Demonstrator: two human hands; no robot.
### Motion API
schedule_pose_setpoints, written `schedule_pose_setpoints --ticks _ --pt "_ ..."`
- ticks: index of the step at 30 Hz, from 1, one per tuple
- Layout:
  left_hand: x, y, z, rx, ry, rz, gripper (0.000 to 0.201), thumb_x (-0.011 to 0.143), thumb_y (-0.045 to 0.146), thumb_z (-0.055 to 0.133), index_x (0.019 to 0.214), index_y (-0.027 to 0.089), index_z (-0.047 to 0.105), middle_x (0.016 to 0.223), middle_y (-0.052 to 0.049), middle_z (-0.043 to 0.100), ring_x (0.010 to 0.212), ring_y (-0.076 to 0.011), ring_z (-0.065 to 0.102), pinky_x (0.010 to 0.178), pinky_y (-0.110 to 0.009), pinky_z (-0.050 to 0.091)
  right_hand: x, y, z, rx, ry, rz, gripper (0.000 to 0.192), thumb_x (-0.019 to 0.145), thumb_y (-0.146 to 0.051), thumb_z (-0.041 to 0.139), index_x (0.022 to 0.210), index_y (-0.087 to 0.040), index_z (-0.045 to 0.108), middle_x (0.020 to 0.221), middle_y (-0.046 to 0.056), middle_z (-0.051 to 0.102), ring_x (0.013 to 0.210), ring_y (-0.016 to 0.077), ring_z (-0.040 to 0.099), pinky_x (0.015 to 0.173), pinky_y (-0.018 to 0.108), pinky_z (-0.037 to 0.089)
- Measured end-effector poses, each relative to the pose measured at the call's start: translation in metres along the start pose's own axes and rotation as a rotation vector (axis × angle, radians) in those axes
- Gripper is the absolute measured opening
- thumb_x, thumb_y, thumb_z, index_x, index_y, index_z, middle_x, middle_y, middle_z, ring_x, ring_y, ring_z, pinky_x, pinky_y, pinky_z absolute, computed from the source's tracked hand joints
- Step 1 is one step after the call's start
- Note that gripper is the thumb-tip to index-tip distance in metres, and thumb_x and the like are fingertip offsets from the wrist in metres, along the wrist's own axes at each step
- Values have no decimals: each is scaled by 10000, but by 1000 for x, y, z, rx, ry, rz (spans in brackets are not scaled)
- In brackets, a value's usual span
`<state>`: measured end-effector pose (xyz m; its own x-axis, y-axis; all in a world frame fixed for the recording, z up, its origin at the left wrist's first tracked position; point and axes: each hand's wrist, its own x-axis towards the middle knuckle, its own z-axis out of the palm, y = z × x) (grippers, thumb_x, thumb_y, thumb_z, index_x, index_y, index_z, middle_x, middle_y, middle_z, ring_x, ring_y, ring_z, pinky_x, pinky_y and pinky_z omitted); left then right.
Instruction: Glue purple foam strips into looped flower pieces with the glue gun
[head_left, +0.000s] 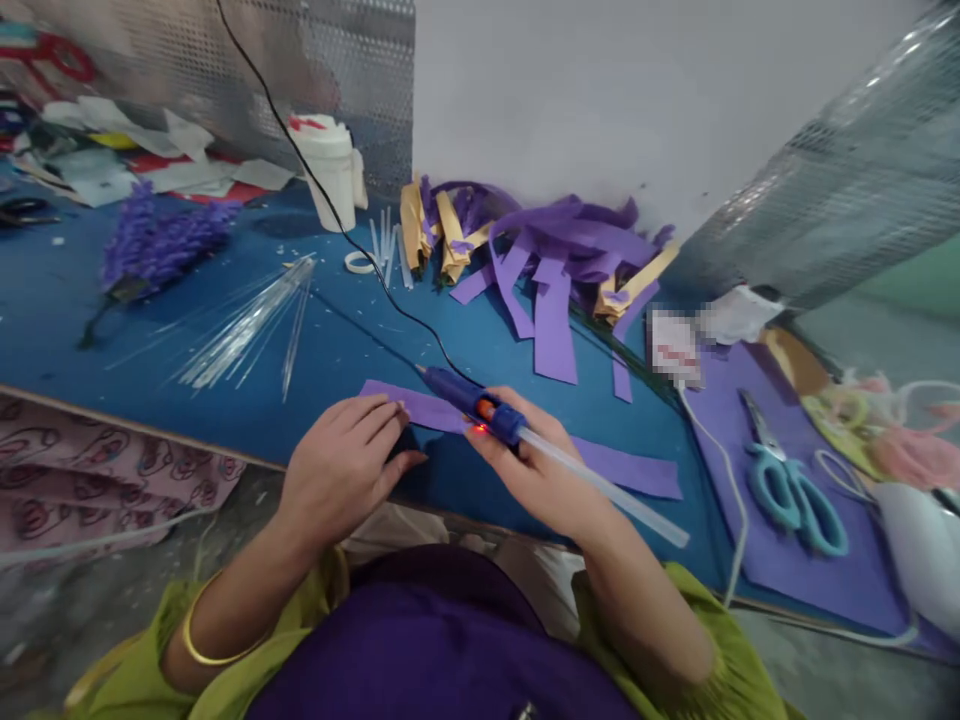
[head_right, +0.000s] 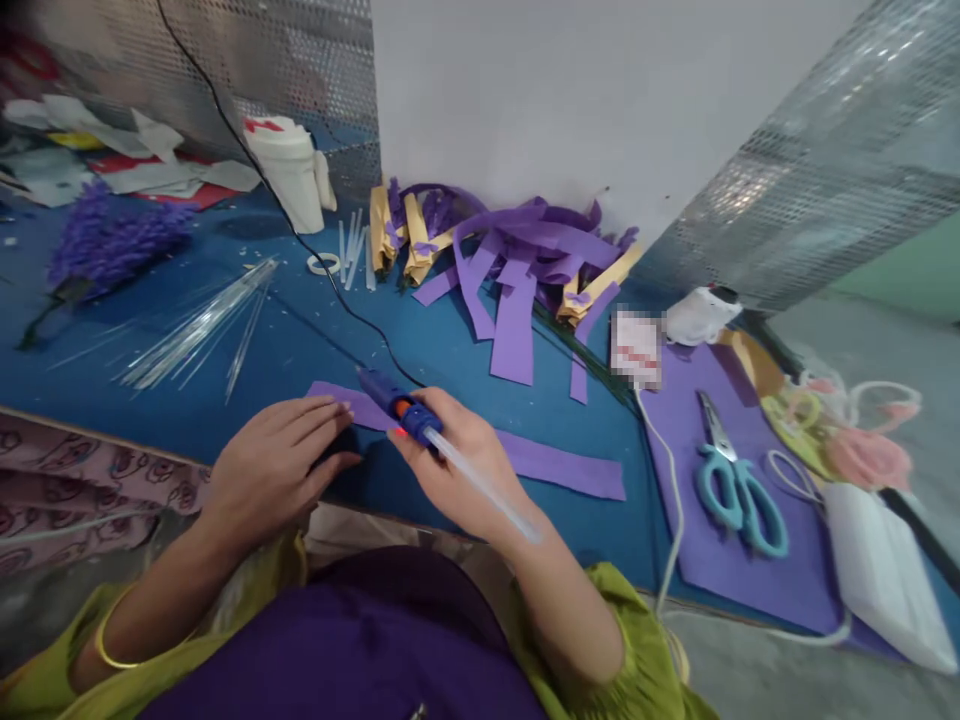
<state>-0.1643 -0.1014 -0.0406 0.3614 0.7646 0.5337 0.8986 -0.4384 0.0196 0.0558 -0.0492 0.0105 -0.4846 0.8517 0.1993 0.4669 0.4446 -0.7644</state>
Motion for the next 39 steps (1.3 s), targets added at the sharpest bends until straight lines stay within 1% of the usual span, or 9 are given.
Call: schedule_pose_setpoints --ticks 4,7,9,14,17,21,26,32,39 --pt "-4 -12 -3 -10 -3 -40 416 940 433 575 1123 77 686 1168 -148 722 1109 -318 646 951 -484 508 9 -2 12 -18 -65 64 160 914 -358 609 984 -214 593 914 8 682 810 155 632 707 255 456" --pt "-7 -17 -2 -34 40 -66 420 915 455 611 1101 87 693 1157 -155 723 1090 -320 655 919 -470 521 12 5 19 56 -103 120 185 932 -408 579 963 -226 602 871 -3 687 766 151 632 679 255 465" --pt "-10 -19 -1 -49 70 -102 440 898 470 630 1120 94 683 1150 -157 724 1078 -323 661 899 -465 527 13 9 21 83 -112 144 210 945 -429 553 955 -229 616 863 1 692 765 154 633 674 257 473" --pt "-13 -16 4 -70 117 -198 510 857 514 661 1159 104 650 1138 -165 726 1071 -334 669 890 -458 529 18 6 24 34 -140 150 224 962 -419 526 885 -228 615 851 10 693 797 159 640 680 258 479" --pt "-14 -13 6 -74 141 -249 544 832 531 680 1155 95 643 1134 -172 724 1069 -337 669 900 -456 523 23 2 29 -6 -146 142 234 960 -438 530 890 -227 604 853 11 693 780 159 645 662 265 472" --pt "-13 -11 4 -51 130 -289 594 803 583 685 1144 98 653 1134 -168 728 1047 -343 675 880 -461 514 28 3 34 -58 -161 157 264 970 -456 510 900 -218 602 866 19 689 775 158 641 646 271 459" --pt "-11 -11 1 -56 103 -299 581 805 599 671 1128 116 664 1126 -156 735 1032 -339 683 858 -452 515 32 3 34 -103 -227 159 330 982 -484 471 853 -206 593 797 15 647 732 158 617 649 283 464" --pt "-10 -11 -2 -70 74 -308 582 817 606 651 1140 123 659 1118 -154 737 1023 -336 685 851 -458 522 33 3 37 -211 -179 95 373 983 -510 454 810 -206 581 793 29 661 706 170 626 640 295 472" --pt "-10 -11 -1 -80 65 -314 569 830 604 637 1140 127 658 1123 -147 739 1031 -327 687 850 -448 522 34 0 40 -269 -152 76 418 979 -546 436 827 -199 612 759 36 671 651 173 631 566 290 451"
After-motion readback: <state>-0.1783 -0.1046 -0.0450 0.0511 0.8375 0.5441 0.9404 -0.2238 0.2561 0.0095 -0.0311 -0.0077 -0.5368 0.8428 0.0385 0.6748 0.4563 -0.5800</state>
